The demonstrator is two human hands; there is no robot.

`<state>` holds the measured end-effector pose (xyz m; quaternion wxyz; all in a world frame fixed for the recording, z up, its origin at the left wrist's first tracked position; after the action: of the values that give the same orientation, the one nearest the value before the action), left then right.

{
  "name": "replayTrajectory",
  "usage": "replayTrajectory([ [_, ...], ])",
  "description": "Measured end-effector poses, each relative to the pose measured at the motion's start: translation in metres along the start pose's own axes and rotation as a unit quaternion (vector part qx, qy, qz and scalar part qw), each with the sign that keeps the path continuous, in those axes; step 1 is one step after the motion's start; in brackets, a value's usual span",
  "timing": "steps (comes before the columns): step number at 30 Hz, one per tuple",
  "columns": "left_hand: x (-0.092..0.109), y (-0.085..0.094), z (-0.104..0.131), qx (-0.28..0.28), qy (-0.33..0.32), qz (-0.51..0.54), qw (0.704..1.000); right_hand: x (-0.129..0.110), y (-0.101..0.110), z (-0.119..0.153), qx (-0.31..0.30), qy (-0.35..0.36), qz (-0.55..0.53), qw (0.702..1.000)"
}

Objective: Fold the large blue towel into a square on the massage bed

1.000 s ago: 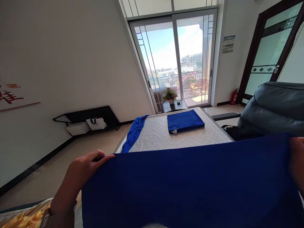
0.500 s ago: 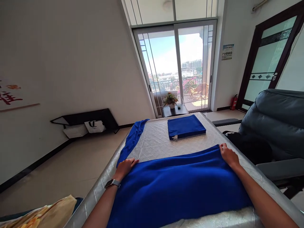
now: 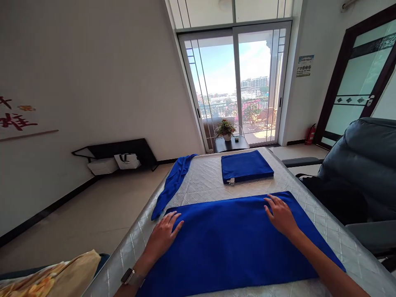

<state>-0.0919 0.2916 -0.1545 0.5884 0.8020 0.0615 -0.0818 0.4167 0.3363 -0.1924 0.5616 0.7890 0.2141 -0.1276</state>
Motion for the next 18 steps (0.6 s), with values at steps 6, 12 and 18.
replayTrajectory([
  [6,-0.015,-0.058,0.124,-0.094,0.032,0.002,0.995,-0.055,-0.068,0.038,-0.166,0.068,-0.028,0.983],
  [12,-0.030,-0.071,0.145,-0.117,0.041,0.008,0.992,-0.053,-0.070,0.040,-0.207,0.039,-0.001,0.978],
  [18,-0.006,-0.047,0.062,-0.091,-0.005,0.010,0.996,-0.129,-0.080,0.026,-0.230,0.067,-0.044,0.970],
])
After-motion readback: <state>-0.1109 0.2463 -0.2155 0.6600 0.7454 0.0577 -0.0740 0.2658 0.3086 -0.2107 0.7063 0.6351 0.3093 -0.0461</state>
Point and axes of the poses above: each hand's wrist, its own z-axis away from the middle knuckle, its own y-axis out of the back of the hand, x = y × z, the point moved 8 cm from there along -z, towards the middle knuckle, and after that the axes turned 14 degrees about -z, right-handed, at the moved point
